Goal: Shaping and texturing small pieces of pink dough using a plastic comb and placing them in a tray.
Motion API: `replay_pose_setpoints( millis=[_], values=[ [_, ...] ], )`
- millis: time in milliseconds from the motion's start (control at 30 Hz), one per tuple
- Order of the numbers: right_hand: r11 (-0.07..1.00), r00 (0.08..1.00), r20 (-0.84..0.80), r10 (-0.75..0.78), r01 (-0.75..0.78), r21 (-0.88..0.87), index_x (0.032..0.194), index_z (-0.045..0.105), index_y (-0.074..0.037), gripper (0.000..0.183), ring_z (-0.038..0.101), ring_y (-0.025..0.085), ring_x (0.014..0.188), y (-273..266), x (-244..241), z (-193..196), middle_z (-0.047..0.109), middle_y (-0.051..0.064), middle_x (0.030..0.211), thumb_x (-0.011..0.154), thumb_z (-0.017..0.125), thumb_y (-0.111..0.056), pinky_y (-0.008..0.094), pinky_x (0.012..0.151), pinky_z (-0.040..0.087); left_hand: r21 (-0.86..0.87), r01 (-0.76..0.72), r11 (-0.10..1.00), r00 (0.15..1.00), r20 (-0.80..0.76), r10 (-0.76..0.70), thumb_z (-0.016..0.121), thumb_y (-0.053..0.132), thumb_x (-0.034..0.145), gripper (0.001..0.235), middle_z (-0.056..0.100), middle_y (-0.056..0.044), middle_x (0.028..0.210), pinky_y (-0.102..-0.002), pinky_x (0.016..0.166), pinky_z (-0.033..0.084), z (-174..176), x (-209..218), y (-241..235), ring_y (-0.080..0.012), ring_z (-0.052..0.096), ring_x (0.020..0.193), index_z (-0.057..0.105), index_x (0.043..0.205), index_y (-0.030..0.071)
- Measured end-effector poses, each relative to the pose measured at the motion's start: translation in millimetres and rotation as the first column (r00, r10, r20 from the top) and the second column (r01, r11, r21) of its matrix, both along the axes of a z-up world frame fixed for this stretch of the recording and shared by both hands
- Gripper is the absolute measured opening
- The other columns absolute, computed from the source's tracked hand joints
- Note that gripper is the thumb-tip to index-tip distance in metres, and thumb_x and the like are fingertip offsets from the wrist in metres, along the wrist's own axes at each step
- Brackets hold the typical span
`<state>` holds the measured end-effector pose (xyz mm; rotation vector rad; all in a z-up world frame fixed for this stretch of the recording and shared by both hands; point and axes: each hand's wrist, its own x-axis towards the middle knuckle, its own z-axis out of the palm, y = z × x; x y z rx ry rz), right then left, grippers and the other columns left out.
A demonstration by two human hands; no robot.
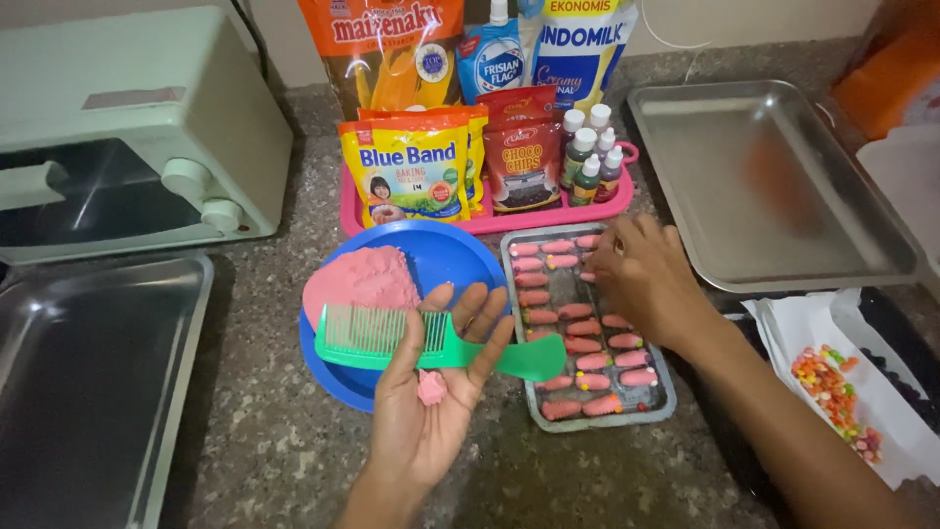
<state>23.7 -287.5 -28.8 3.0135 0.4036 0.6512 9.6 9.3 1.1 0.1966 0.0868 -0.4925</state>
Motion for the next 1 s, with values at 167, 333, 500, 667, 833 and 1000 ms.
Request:
replay_pose_setpoints(
  millis=[167, 333, 500, 667, 833, 1000],
  values=[
    [0.999, 1.0, -0.004, -0.028, 0.027, -0.031, 0.103, 0.071, -0.017, 0.021, 0.05, 0.034, 0.102, -3.3, 3.8, -3.7, 0.059, 0.007, 0.111, 0.085, 0.072, -0.007, 0.047, 0.069, 0.033, -0.023, 0.006, 1.0, 0.998, 0.064, -0.005, 0.048, 0.027, 0.107, 0.04, 0.061, -0.034, 0.135, -0.061, 0.118, 0.044, -2.1, 0.3, 0.6, -0.0523, 0.05, 0.139, 0.062, 0.126, -0.005],
    [0.998, 0.997, -0.039, -0.061, 0.062, 0.012, 0.101, 0.074, -0.015, 0.025, 0.052, 0.037, 0.104, -6.0, 5.1, -4.6, 0.062, 0.01, 0.111, 0.08, 0.074, -0.002, 0.048, 0.071, 0.035, 0.038, -0.019, 0.999, 1.0, -0.024, 0.019, 0.047, 0.027, 0.106, 0.04, 0.059, -0.035, 0.136, -0.062, 0.117, 0.044, 5.1, -0.2, 0.3, -0.0536, 0.051, 0.139, 0.059, 0.127, -0.005],
    [0.974, 1.0, 0.0, 0.019, -0.019, 0.227, 0.09, 0.081, -0.03, 0.011, 0.059, 0.022, 0.098, -21.1, 7.1, 3.9, 0.067, -0.002, 0.104, 0.081, 0.084, -0.023, 0.042, 0.085, 0.039, 0.092, -0.029, 0.995, 0.994, -0.101, 0.039, 0.045, 0.028, 0.105, 0.041, 0.059, -0.034, 0.137, -0.062, 0.118, 0.043, 11.6, 0.0, -0.7, -0.0538, 0.05, 0.142, 0.058, 0.127, -0.004],
    [0.961, 0.991, -0.132, 0.017, 0.02, 0.277, 0.101, 0.081, -0.023, 0.015, 0.057, 0.026, 0.1, -19.5, -25.2, 33.5, 0.066, 0.001, 0.1, 0.091, 0.072, -0.02, 0.045, 0.085, 0.041, 0.042, -0.025, 0.999, 0.999, -0.029, 0.027, 0.047, 0.027, 0.105, 0.041, 0.058, -0.035, 0.139, -0.062, 0.117, 0.044, 0.8, 0.7, 1.8, -0.0538, 0.049, 0.141, 0.059, 0.128, -0.006],
    [0.912, 0.962, -0.237, 0.133, -0.026, 0.409, 0.085, 0.082, -0.019, 0.008, 0.06, 0.018, 0.085, 5.4, -73.5, 59.2, 0.065, -0.003, 0.082, 0.083, 0.075, -0.017, 0.041, 0.081, 0.043, 0.089, -0.037, 0.995, 0.996, -0.077, 0.044, 0.048, 0.027, 0.104, 0.04, 0.057, -0.035, 0.141, -0.063, 0.117, 0.044, 6.4, 1.8, -1.2, -0.054, 0.049, 0.141, 0.059, 0.127, -0.004],
    [0.939, 0.904, -0.333, 0.267, -0.168, 0.299, 0.072, 0.076, -0.031, 0.02, 0.054, 0.025, 0.086, 5.8, -105.0, 31.4, 0.058, -0.004, 0.087, 0.083, 0.071, -0.015, 0.047, 0.064, 0.035, 0.139, -0.044, 0.989, 0.987, -0.15, 0.065, 0.043, 0.028, 0.106, 0.04, 0.057, -0.033, 0.139, -0.062, 0.12, 0.041, 12.3, 0.3, -4.4, -0.0525, 0.05, 0.142, 0.056, 0.129, -0.003]
  ],
)
